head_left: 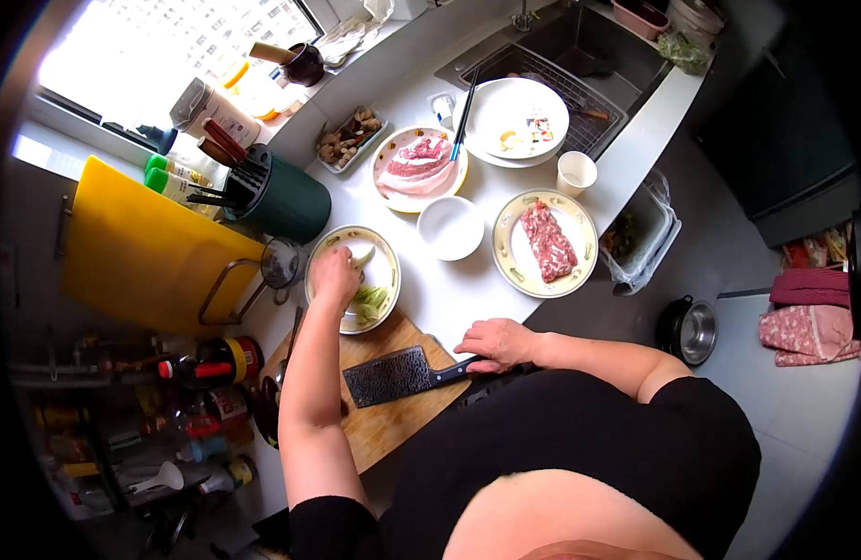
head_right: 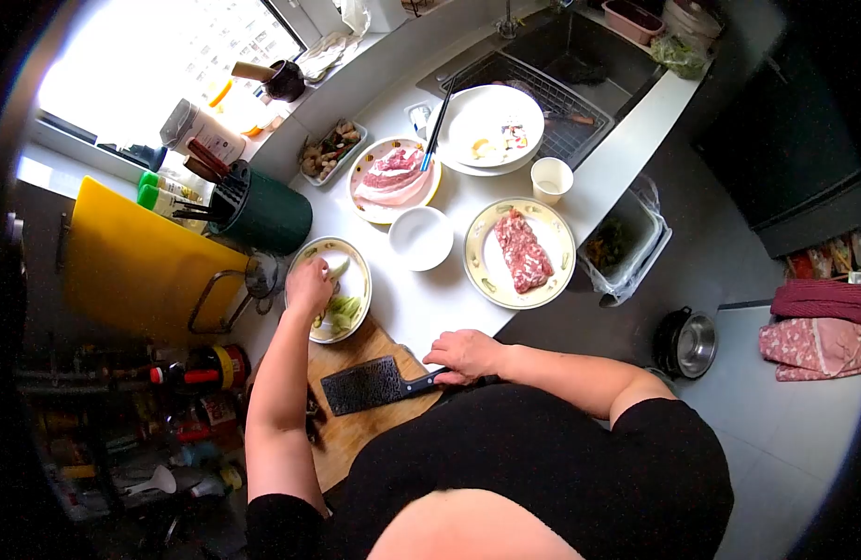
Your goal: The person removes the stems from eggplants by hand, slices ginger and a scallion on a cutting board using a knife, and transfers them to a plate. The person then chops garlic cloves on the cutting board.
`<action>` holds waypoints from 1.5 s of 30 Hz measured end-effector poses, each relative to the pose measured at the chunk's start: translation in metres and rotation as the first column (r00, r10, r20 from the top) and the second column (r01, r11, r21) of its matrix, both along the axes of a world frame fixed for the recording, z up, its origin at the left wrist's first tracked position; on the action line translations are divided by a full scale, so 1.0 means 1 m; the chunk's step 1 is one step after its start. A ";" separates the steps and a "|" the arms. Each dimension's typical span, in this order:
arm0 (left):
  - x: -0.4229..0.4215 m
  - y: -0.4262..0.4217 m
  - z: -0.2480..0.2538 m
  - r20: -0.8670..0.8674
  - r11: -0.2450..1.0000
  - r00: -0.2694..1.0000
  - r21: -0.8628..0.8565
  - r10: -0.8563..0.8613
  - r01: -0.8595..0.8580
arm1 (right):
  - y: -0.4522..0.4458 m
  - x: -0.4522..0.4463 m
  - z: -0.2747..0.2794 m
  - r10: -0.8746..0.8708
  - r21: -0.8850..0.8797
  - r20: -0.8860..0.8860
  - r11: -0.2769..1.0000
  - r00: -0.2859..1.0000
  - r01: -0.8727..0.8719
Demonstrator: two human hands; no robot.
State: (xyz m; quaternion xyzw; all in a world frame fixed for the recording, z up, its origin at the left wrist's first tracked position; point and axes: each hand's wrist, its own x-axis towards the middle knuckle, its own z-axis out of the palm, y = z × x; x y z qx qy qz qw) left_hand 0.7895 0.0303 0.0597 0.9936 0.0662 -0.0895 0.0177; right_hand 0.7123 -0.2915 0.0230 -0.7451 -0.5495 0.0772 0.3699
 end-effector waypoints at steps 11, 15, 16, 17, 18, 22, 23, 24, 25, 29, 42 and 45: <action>-0.093 -0.020 0.043 0.429 0.974 0.902 -0.219 0.041 0.060 | -0.058 0.164 0.078 -0.623 0.051 0.229 0.775 0.748 0.630; -0.158 -0.036 0.042 0.549 0.911 0.803 -0.411 0.231 0.019 | -0.062 0.243 0.076 -0.625 -0.201 0.406 0.651 0.667 0.732; -0.174 -0.040 0.041 0.539 0.902 0.790 -0.431 0.292 -0.039 | -0.057 0.258 0.069 -0.598 -0.275 0.435 0.624 0.673 0.731; -0.190 -0.045 0.039 0.520 0.879 0.774 -0.467 0.362 -0.098 | -0.049 0.267 0.068 -0.566 -0.388 0.451 0.572 0.690 0.723; -0.205 -0.051 0.037 0.501 0.853 0.751 -0.499 0.430 -0.156 | -0.038 0.271 0.077 -0.545 -0.513 0.441 0.499 0.713 0.698; -0.254 -0.071 0.029 0.422 0.723 0.635 -0.605 0.647 -0.334 | -0.024 0.290 0.076 -0.418 -0.695 0.486 0.347 0.768 0.629; -0.262 -0.076 0.031 0.417 0.724 0.631 -0.585 0.654 -0.365 | -0.030 0.296 0.068 -0.360 -0.675 0.507 0.399 0.783 0.621; -0.272 -0.079 0.028 0.402 0.710 0.616 -0.577 0.677 -0.404 | -0.032 0.298 0.068 -0.349 -0.707 0.489 0.379 0.800 0.597; -0.279 -0.082 0.025 0.385 0.687 0.602 -0.594 0.700 -0.419 | -0.035 0.300 0.068 -0.335 -0.714 0.488 0.379 0.806 0.589; -0.292 -0.092 0.019 0.362 0.641 0.561 -0.621 0.745 -0.450 | -0.039 0.303 0.070 -0.299 -0.695 0.496 0.427 0.815 0.579; -0.290 -0.108 0.007 0.355 0.617 0.549 -0.664 0.757 -0.422 | -0.023 0.307 0.086 -0.420 -0.750 0.244 0.490 0.874 0.445; -0.289 -0.108 0.006 0.350 0.617 0.554 -0.664 0.756 -0.423 | -0.014 0.293 0.104 -0.608 -0.816 0.098 0.404 0.788 0.414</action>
